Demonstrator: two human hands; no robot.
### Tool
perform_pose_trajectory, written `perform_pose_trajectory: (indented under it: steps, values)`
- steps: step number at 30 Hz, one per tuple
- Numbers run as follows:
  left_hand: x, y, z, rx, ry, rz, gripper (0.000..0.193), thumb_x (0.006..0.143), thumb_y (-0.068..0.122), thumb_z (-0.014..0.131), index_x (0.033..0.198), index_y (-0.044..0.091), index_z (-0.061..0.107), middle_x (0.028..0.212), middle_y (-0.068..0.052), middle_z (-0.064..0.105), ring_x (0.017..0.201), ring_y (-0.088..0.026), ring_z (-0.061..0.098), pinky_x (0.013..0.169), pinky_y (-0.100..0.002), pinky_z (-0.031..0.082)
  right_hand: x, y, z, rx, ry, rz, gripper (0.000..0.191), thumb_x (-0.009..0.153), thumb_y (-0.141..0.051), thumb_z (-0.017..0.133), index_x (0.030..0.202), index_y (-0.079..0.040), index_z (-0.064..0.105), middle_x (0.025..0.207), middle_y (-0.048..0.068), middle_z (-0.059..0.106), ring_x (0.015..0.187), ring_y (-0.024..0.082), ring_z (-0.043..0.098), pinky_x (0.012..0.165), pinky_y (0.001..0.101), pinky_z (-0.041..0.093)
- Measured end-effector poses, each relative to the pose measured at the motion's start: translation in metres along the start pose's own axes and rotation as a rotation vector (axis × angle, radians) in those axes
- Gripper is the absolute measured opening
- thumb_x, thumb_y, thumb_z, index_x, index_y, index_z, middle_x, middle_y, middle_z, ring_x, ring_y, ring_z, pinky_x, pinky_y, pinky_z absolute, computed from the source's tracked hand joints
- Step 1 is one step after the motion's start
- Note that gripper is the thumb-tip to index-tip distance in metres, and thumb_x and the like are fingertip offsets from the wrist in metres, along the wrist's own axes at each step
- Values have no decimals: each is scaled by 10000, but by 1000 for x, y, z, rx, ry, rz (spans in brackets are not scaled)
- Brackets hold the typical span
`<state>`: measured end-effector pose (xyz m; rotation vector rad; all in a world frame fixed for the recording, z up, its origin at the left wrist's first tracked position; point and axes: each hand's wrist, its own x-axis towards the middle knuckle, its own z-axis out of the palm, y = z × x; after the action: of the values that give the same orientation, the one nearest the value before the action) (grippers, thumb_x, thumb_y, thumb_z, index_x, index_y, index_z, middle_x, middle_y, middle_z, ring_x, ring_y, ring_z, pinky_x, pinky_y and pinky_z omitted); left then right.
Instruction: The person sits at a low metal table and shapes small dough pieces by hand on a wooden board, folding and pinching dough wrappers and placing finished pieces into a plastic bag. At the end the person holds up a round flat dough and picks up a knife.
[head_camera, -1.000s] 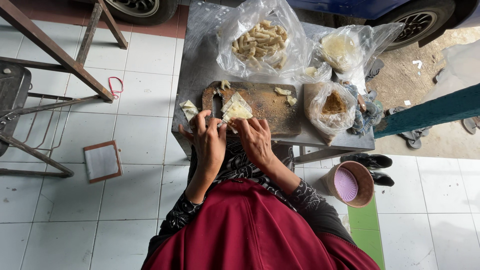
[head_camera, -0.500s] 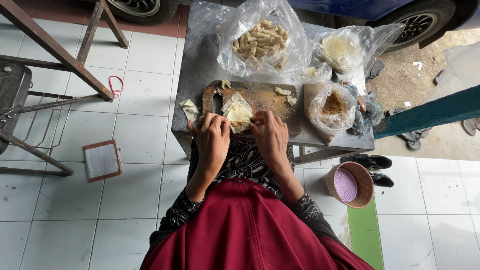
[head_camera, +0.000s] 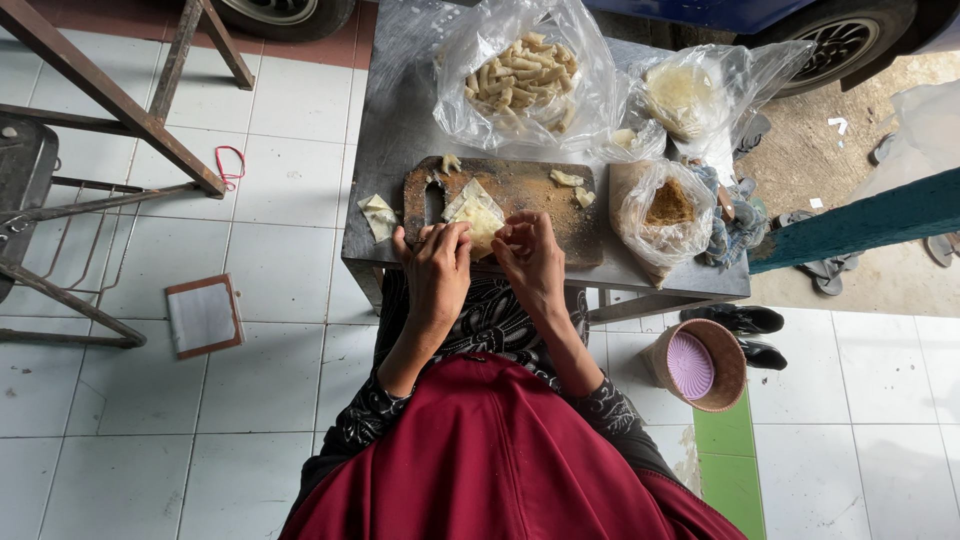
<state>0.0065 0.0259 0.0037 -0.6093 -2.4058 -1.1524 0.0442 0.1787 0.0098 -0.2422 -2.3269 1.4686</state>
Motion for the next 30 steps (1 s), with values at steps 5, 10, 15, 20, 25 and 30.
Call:
perform_pose_trajectory:
  steps: [5, 10, 15, 20, 25, 30]
  values:
    - [-4, -3, 3, -18, 11, -3, 288, 887, 50, 747, 1148, 122, 649, 1054, -26, 654, 1048, -215, 650, 1151, -584, 244, -3, 4, 5, 252, 2, -67, 346, 988, 32, 679, 1263, -24, 476, 1069, 137, 741, 1022, 186, 738, 883, 293, 620]
    - [-7, -5, 2, 27, 18, -24, 232, 837, 40, 770, 1046, 90, 680, 1159, -38, 602, 1135, -221, 610, 1137, -589, 249, -6, 0, 14, 63, 52, -74, 411, 959, 9, 705, 1276, -41, 449, 1085, 145, 787, 996, 181, 778, 828, 289, 628]
    - [-6, -6, -1, 97, 3, 13, 95, 834, 80, 800, 895, 80, 728, 1161, -21, 598, 1188, -237, 548, 1144, -642, 208, -4, 2, 23, -98, 47, -186, 423, 941, -16, 734, 1266, -39, 463, 1095, 130, 780, 965, 190, 787, 767, 289, 643]
    - [-3, -15, -15, 127, -97, 186, 109, 826, 105, 811, 921, 88, 759, 1116, 3, 602, 1194, -221, 534, 1133, -691, 142, 0, 3, 17, -267, -5, -418, 308, 946, -37, 750, 1179, -70, 552, 1057, 81, 760, 917, 197, 789, 757, 311, 619]
    - [5, -27, -20, 93, -138, 268, 71, 866, 146, 801, 917, 123, 759, 1102, 41, 606, 1186, -203, 538, 1172, -656, 159, 9, 0, -11, -302, -262, -681, 376, 909, -62, 763, 1238, -52, 579, 1126, 88, 720, 968, 265, 730, 825, 356, 599]
    - [16, -36, -18, -8, -163, 233, 74, 921, 184, 777, 921, 114, 753, 1126, 32, 603, 1197, -209, 511, 1123, -601, 203, 16, 4, -9, -320, -251, -752, 382, 889, -139, 800, 1204, -101, 589, 1098, 64, 732, 956, 243, 729, 826, 352, 603]
